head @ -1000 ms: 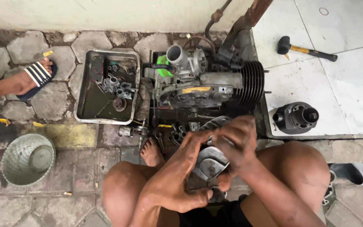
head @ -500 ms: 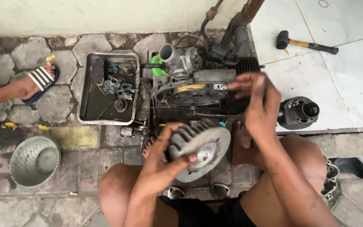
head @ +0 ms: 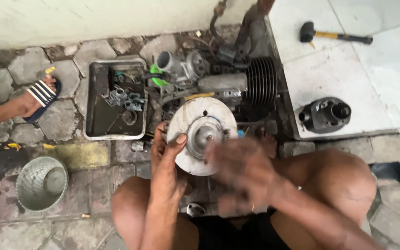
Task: The person assembles a small engine by attaching a carburetor, cleaning a circular metal part with a spray bottle and cloth, and then fitting a cylinder head onto the engine block. They use a rubber mallet to tap the cylinder head into place.
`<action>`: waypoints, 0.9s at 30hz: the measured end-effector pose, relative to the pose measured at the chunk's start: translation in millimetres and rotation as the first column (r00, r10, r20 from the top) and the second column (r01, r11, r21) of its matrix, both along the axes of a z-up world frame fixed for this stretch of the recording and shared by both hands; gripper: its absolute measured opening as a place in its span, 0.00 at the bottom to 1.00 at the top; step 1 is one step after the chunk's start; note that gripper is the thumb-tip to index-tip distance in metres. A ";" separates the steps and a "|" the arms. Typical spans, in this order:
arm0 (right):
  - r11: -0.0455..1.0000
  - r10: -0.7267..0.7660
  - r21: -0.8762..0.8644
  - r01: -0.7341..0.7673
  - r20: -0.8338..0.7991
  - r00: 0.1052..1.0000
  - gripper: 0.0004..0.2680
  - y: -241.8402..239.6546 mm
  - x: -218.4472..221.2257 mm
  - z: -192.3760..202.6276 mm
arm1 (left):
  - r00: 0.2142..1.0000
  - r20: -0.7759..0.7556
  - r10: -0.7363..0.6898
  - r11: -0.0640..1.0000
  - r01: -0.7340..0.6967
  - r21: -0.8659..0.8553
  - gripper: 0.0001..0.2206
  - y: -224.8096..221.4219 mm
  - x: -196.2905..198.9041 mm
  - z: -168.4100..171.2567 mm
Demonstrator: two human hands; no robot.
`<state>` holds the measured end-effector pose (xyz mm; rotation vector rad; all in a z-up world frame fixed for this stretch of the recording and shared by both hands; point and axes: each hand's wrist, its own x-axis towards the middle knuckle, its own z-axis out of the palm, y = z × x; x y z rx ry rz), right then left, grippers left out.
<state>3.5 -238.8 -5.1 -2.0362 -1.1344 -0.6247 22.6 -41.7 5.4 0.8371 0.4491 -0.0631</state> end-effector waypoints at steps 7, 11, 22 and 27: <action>0.979 0.111 -0.168 -0.112 -0.017 0.994 0.28 15.6 -24.3 -54.4 | 0.977 -0.212 -0.012 0.982 0.052 0.184 0.16 -10.1 -16.5 -31.3; 0.984 -0.007 0.179 0.014 -0.044 0.999 0.13 -8.3 -27.7 -154.1 | 0.914 -0.398 0.081 0.969 0.021 0.245 0.18 -12.5 -25.1 -35.4; 0.706 -0.540 -0.171 0.688 -0.758 0.365 0.44 -40.0 15.6 -392.2 | 0.813 -0.538 0.222 0.938 -0.027 0.345 0.26 -4.0 -17.7 -81.8; 0.721 -0.420 -0.100 0.686 -0.850 0.318 0.20 -12.2 13.9 -421.3 | 0.835 -0.509 0.208 0.915 0.018 0.402 0.24 -0.2 -10.9 -82.2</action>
